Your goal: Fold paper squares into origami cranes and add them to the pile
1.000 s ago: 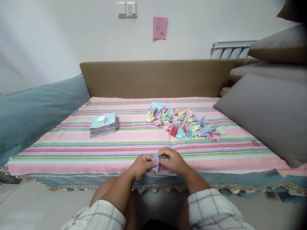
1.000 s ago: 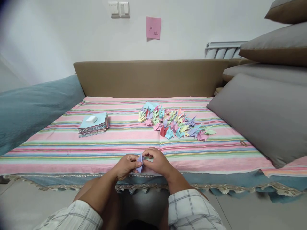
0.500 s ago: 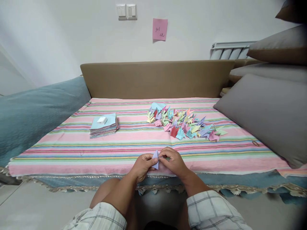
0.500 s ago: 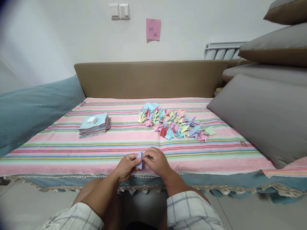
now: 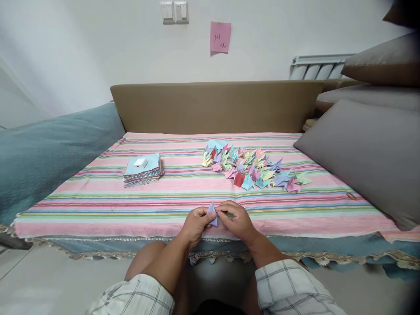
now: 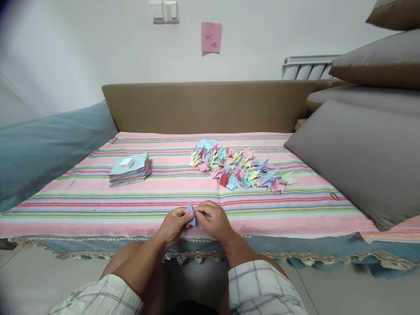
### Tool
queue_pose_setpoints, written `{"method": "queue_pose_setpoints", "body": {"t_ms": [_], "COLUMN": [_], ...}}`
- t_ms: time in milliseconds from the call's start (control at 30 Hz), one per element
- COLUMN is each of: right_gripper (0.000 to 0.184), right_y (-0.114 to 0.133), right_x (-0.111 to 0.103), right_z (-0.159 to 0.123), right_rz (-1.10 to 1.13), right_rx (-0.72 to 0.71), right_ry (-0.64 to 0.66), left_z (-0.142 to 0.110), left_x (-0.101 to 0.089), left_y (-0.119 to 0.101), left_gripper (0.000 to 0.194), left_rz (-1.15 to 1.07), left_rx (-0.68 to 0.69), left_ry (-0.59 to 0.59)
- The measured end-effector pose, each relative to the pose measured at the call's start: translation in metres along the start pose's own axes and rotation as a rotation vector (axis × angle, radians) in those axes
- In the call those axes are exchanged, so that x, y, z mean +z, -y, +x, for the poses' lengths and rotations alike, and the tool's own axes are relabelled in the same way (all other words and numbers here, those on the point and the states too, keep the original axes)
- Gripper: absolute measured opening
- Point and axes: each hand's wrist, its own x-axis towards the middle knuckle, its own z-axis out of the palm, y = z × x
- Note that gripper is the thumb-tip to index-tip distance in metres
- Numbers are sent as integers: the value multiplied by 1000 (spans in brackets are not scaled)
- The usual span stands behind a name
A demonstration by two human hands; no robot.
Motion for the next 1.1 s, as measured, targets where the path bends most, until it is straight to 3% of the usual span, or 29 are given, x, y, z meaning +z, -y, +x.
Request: {"method": "queue_pose_setpoints", "body": {"t_ms": [167, 333, 1100], "right_gripper": [6, 10, 13], "right_y": [-3, -8, -12], "right_x": [7, 15, 21], "right_z": [-3, -7, -9], "right_rz": [70, 213, 208], "right_rx": [129, 238, 261], "right_ry": [-54, -92, -118], "left_z": [2, 3, 2], "left_x": [-1, -1, 1], "left_y": [3, 4, 3], "left_gripper": [32, 31, 34], "left_rz": [-16, -20, -95], "left_rx": [63, 88, 86], "left_ry": [-6, -17, -65]}}
